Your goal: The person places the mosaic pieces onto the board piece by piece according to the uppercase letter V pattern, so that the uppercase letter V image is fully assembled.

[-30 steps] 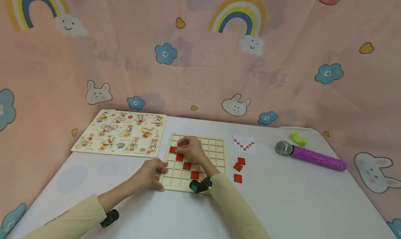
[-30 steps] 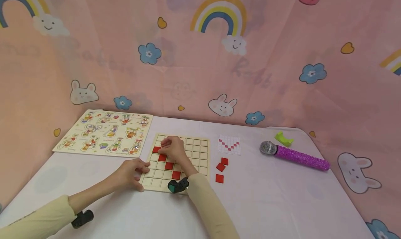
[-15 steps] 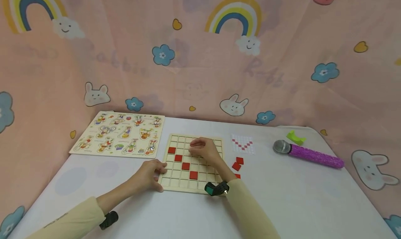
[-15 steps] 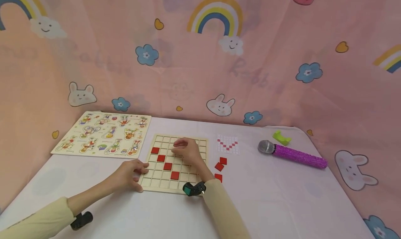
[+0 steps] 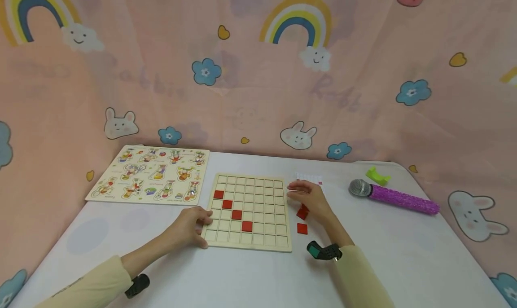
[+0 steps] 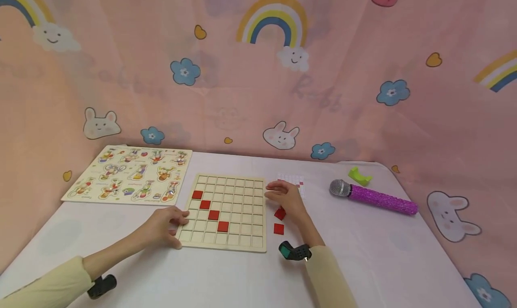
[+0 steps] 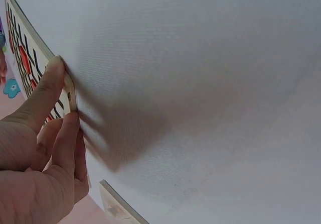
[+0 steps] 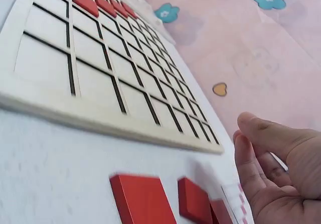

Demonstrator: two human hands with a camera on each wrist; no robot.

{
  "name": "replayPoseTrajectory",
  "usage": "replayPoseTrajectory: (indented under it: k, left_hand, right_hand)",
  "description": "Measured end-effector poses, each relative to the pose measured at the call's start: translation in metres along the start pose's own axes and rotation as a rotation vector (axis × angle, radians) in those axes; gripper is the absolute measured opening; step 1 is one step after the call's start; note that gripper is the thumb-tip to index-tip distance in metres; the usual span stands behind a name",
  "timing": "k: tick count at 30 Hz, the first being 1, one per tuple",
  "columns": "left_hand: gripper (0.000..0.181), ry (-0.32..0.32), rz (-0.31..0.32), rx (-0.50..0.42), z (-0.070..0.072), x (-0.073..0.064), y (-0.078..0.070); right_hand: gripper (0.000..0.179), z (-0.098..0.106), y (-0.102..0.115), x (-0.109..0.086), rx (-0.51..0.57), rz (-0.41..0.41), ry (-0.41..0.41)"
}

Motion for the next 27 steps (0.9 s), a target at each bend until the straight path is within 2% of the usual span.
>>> replayPoseTrajectory:
  k: [4,8,11,16,22,27]
  left_hand:
    - [0.053,-0.002,0.003,-0.003,0.001,0.0,0.002]
    - [0.053,-0.001,0.002,-0.01,0.001,-0.001,0.004]
    - [0.052,-0.005,-0.002,-0.006,0.002,-0.001,0.004]
    - [0.051,-0.004,0.001,-0.023,0.002,0.0,0.003]
    - [0.051,0.01,-0.02,-0.024,0.001,0.001,0.002]
    - [0.051,0.008,0.003,-0.039,0.0,0.001,0.004]
  right_hand:
    - [0.037,0.026,-0.011,-0.007,-0.072,-0.005,-0.009]
    - [0.036,0.041,-0.022,-0.011,-0.149,0.028,0.014]
    - [0.036,0.043,-0.028,-0.015,-0.2,0.052,0.063]
    - [0.038,0.041,-0.035,-0.018,-0.208,0.067,0.134]
    - [0.034,0.043,-0.036,-0.018,-0.202,0.096,0.154]
    - [0.032,0.043,-0.036,-0.017,-0.207,0.106,0.149]
Point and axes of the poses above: each hand's wrist, its own x-axis towards the middle knuckle, its own z-axis out of the back of the hand, y = z × x, the point moved 9 cm from there along x, towards the middle knuckle, and after that the axes turned 5 degrees about -x, right-handed, at the moved point
